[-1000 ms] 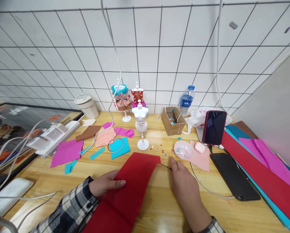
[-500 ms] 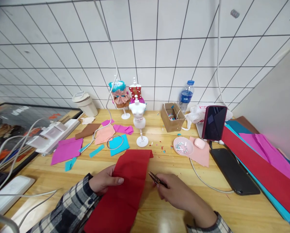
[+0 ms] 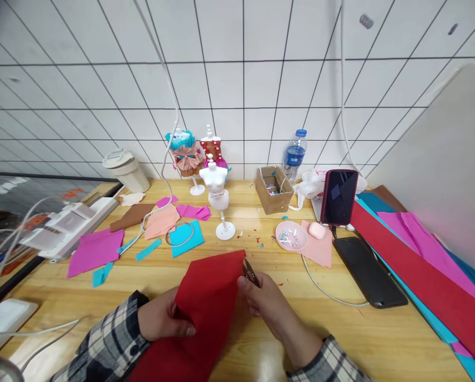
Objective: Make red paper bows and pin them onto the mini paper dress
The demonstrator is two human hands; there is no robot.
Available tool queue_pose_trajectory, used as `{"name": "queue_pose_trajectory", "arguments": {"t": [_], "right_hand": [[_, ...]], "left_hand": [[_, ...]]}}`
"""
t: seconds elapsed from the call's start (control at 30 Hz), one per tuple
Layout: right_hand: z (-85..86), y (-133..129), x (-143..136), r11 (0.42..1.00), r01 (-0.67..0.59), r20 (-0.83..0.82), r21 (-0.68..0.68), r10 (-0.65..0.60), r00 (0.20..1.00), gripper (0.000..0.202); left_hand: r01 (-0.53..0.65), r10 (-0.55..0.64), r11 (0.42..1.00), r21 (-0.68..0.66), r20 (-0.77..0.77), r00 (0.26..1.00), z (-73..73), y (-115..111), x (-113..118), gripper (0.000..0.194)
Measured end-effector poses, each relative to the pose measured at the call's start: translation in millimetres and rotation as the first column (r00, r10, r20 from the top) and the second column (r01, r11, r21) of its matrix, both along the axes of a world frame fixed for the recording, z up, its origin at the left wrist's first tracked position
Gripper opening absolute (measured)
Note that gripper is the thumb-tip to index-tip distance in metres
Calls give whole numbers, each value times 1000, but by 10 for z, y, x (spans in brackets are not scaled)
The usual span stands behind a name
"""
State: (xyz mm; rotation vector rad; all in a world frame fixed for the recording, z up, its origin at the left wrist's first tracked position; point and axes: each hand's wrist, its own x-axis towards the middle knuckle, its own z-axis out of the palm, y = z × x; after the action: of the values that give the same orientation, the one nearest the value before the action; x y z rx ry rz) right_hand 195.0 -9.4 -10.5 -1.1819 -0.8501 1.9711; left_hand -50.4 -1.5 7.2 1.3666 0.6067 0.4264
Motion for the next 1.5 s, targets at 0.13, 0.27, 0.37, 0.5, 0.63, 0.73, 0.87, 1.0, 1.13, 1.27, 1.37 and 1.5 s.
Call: {"name": "queue_pose_trajectory", "arguments": {"t": [0.13,0.27,0.37,0.5,0.63,0.73,0.87,1.0,1.13,1.27,1.37,1.5], "right_hand": [[-47,-6,-108,978,195,-55,73,-192,980,39],[-22,12,-111,934,223,61,277,-249,967,33],[37,2,-114,900,143,170,411,-230,958,33],[55,-47,-164,876,81,169,475,-181,969,40],[1,-47,-192,878,314,-108,362,-295,949,52],[-8,-10,-177,879,447,-183,166,-417,890,45],[1,23,-146,849,516,-155,111,-498,853,42],[-65,21,-126,827,522,-54,209,-523,851,37],[-128,34,-104,792,544,-8,277,-565,825,33],[-161,69,-71,746,575,44,334,-622,782,33],[-199,117,-66,761,556,67,335,-608,791,33],[-222,257,-72,750,528,154,398,-622,768,36]], "left_hand": [[56,-49,994,-91,78,996,66,14,38,59],[-68,77,992,-111,84,993,146,47,41,61],[-244,249,967,-75,67,966,163,73,44,60],[-401,400,915,-45,-20,916,142,90,81,49],[-388,391,920,51,-127,912,120,76,98,36],[-291,297,954,67,-102,949,118,59,81,40],[-146,146,989,-15,-25,989,164,38,95,49],[-36,51,985,-169,90,995,213,19,165,62],[-43,51,962,-268,23,998,132,-10,229,47],[-41,50,942,-332,21,999,45,-26,227,44],[-21,23,948,-317,4,1000,75,-11,193,50],[-38,17,966,-254,-83,996,92,7,167,42]]}}
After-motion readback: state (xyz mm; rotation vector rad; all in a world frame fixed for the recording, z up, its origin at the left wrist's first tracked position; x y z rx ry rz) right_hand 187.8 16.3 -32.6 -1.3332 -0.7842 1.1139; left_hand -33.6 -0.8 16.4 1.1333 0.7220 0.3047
